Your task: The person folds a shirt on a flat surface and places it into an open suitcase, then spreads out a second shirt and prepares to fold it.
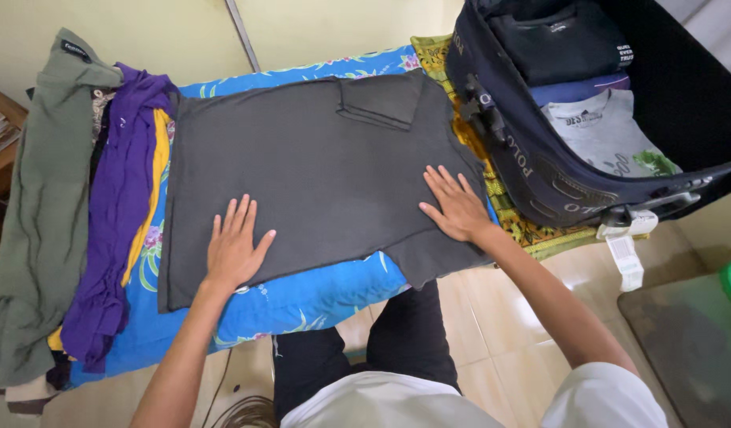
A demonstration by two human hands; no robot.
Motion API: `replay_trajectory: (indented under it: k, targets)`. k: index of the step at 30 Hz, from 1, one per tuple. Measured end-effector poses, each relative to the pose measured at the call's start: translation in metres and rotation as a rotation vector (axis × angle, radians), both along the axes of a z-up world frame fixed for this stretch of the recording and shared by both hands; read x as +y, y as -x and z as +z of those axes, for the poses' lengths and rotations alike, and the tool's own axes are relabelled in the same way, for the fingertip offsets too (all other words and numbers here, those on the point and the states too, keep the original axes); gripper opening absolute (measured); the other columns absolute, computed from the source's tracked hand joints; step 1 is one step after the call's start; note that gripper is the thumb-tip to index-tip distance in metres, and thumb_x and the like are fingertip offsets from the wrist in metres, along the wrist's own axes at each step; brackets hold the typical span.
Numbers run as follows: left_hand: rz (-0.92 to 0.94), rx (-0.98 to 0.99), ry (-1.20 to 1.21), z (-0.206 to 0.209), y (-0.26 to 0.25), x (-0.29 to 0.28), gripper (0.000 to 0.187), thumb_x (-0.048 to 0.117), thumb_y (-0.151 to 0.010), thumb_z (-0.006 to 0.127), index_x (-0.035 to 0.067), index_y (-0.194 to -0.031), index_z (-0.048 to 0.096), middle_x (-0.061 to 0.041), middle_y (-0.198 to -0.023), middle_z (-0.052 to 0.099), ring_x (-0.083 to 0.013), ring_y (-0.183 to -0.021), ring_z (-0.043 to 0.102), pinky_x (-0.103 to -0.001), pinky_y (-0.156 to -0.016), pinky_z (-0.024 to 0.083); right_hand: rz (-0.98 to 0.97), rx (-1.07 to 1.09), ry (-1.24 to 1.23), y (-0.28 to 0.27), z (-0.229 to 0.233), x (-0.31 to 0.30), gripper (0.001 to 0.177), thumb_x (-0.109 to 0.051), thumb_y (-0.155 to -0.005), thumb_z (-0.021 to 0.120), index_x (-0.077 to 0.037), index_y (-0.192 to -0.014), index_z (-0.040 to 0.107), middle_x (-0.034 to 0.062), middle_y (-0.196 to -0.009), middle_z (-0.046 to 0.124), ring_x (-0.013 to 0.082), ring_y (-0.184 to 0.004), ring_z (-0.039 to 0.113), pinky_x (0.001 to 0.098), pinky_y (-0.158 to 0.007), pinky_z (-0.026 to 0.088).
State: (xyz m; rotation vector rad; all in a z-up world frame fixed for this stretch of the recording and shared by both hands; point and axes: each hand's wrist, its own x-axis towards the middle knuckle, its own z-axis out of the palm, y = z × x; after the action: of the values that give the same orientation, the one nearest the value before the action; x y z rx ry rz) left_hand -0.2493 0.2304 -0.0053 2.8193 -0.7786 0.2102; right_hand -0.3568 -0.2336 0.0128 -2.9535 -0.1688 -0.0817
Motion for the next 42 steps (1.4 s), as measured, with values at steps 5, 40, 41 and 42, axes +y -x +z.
replay_trajectory:
  k: [5,40,41,42]
  targets:
    - [-0.028,-0.018,-0.004,0.0,0.003,0.013,0.078,0.053,-0.097,0.049,0.003,-0.156,0.037,-0.014,-0.166,0.031,-0.0347,-0.154,0.024,-0.056,-0.122,0.02,-0.015,0.026,0.111,0.019,0.002,-0.025,0.078,-0.056,-0.102,0.037,-0.004,-0.159,0.026,0.0104,-0.168,0.024,0.0287,-0.155,0.019,0.0468,-0.124,0.017]
    - [-0.792,-0.042,-0.025,0.062,0.053,-0.217,0.019,0.022,-0.08,0.075,0.004,-0.087,0.07,-0.014,-0.092,0.069,-0.0363,-0.094,0.068,-0.049,-0.078,0.056,0.293,0.052,0.168,0.106,0.053,-0.055,0.02,-0.026,-0.08,0.075,-0.008,-0.089,0.075,0.0065,-0.095,0.07,0.0276,-0.101,0.067,0.0422,-0.083,0.056]
    - [-0.812,0.028,-0.016,0.058,0.061,-0.226,0.02,0.022,-0.08,0.075,0.004,-0.088,0.07,-0.015,-0.092,0.069,-0.0373,-0.093,0.068,-0.05,-0.076,0.056,0.313,0.02,0.155,0.109,0.054,-0.052,0.02,-0.025,-0.08,0.075,-0.008,-0.089,0.076,0.0076,-0.095,0.069,0.0283,-0.1,0.067,0.0426,-0.082,0.056]
    - [-0.816,0.024,-0.018,0.055,0.07,-0.233,0.02,0.022,-0.08,0.075,0.004,-0.088,0.07,-0.015,-0.092,0.069,-0.0373,-0.093,0.068,-0.05,-0.076,0.056,0.334,-0.01,0.143,0.111,0.054,-0.052,0.02,-0.024,-0.08,0.075,-0.007,-0.09,0.076,0.0087,-0.096,0.069,0.0291,-0.1,0.067,0.043,-0.082,0.056]
